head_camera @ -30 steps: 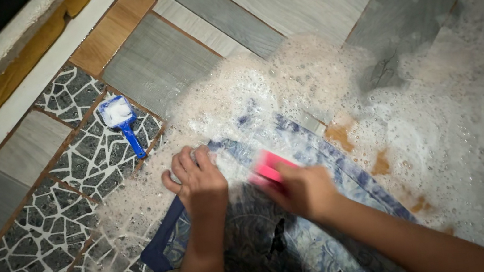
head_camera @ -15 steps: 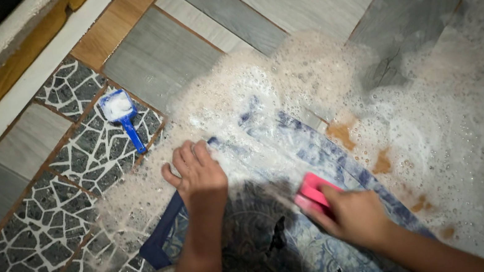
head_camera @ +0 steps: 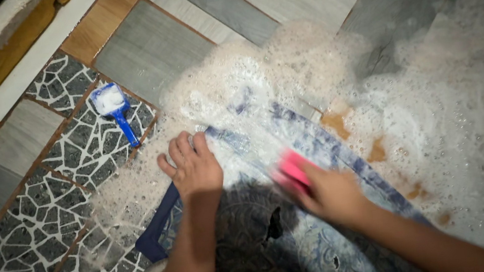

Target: The person scrubs a patterned rug on the floor using a brush and soapy water, then uses a green scoop to pour water over the rug to rinse it.

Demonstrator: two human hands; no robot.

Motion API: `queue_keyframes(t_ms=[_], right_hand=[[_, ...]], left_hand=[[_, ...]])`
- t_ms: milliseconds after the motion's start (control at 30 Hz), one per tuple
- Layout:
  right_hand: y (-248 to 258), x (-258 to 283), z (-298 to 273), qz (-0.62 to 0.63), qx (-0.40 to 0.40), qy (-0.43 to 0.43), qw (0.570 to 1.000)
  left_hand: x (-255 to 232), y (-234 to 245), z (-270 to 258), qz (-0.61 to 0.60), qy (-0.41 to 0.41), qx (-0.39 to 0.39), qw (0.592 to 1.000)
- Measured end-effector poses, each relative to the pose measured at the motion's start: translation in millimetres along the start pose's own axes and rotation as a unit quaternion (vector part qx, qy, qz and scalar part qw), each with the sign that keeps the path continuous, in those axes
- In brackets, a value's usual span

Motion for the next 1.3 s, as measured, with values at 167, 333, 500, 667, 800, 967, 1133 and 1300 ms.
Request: queue_keyframes(t_ms=[167,333,500,667,800,967,1133,1300], right_hand=[[-10.1,-9.8,15.3,-0.112,0.043,-0.005,0.993],[-3.6,72.1,151.6,-0.024,-0.135,0.064,0.988],[-6.0,49.3,111.3,0.013,-0.093,0.055,0.994],[3.7,-3.5,-24.8,-0.149,0.068,-0.036,0.986],[-4.5,22.8,32.9,-0.040,-0.034,0.033,0.998],[-4.9,90.2,153.4,0.031,-0.159,0.049,0.986],[-9.7,55.9,78.9,0.058,-0.138,0.059,0.987],[3.9,2.9,-13.6,-0.085,0.027,-0.044,0.995]], left_hand=[[0.1,-1.8,3.3,-0.018,0.030,0.051,0.998],[-0.3,0.6,-0.3,-0.017,0.028,0.000,0.999],[-0.3,2.4,-5.4,-0.028,0.026,0.005,0.999],[-1.2,-1.9,9.7,0.050,0.019,0.060,0.997],[1.2,-2.5,-6.4,-0.033,0.015,-0.020,0.999],[4.4,-6.6,-4.2,-0.033,0.015,-0.121,0.992],[6.1,-5.6,-14.4,-0.024,0.003,-0.073,0.997],[-1.3,1.1,3.4,0.003,0.005,0.027,1.000]])
Point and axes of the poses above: each hand's wrist, its own z-axis towards the middle knuckle, its own y-axis out of the back of the hand, x = y × z, the point moved 4 cm from there along z, towards the middle knuckle, and after that the axes turned 5 degrees about y, right-handed, at the moved point
